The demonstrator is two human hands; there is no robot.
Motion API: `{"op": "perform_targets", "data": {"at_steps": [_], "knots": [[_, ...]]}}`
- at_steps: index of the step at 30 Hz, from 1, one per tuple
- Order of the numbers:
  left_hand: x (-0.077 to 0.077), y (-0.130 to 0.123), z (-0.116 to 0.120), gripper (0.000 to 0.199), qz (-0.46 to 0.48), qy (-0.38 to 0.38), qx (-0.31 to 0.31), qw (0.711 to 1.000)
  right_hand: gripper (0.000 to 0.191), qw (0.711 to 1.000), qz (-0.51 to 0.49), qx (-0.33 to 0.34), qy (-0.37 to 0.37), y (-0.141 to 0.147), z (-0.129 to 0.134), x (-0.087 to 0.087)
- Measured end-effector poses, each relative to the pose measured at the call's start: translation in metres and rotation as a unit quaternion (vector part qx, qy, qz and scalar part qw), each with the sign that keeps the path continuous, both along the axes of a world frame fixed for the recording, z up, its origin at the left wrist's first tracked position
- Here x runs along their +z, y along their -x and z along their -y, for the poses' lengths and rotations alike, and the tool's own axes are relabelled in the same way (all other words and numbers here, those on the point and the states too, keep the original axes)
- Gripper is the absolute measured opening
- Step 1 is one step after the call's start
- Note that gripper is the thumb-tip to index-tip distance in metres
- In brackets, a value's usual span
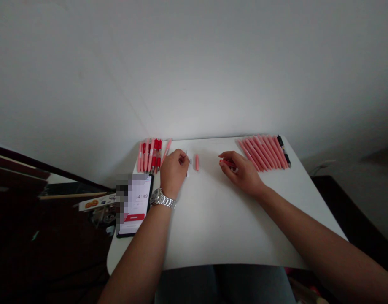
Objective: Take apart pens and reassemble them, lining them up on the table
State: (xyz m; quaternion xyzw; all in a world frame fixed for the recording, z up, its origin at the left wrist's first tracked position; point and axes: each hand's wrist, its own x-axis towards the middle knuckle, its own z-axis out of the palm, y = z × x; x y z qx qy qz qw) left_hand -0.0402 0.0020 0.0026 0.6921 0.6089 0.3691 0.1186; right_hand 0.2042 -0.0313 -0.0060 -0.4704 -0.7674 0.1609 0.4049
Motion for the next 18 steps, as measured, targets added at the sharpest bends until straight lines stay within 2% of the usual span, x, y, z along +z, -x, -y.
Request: {"op": "perform_targets", "data": {"at_steps": [18], "knots": [[0.0015,-0.001,0.0018,0.007,-0.022,0.011,0.001,1.0,0.021,1.0,-0.002,0.002,0.002,0.0005,0.0004,0.0008]]}}
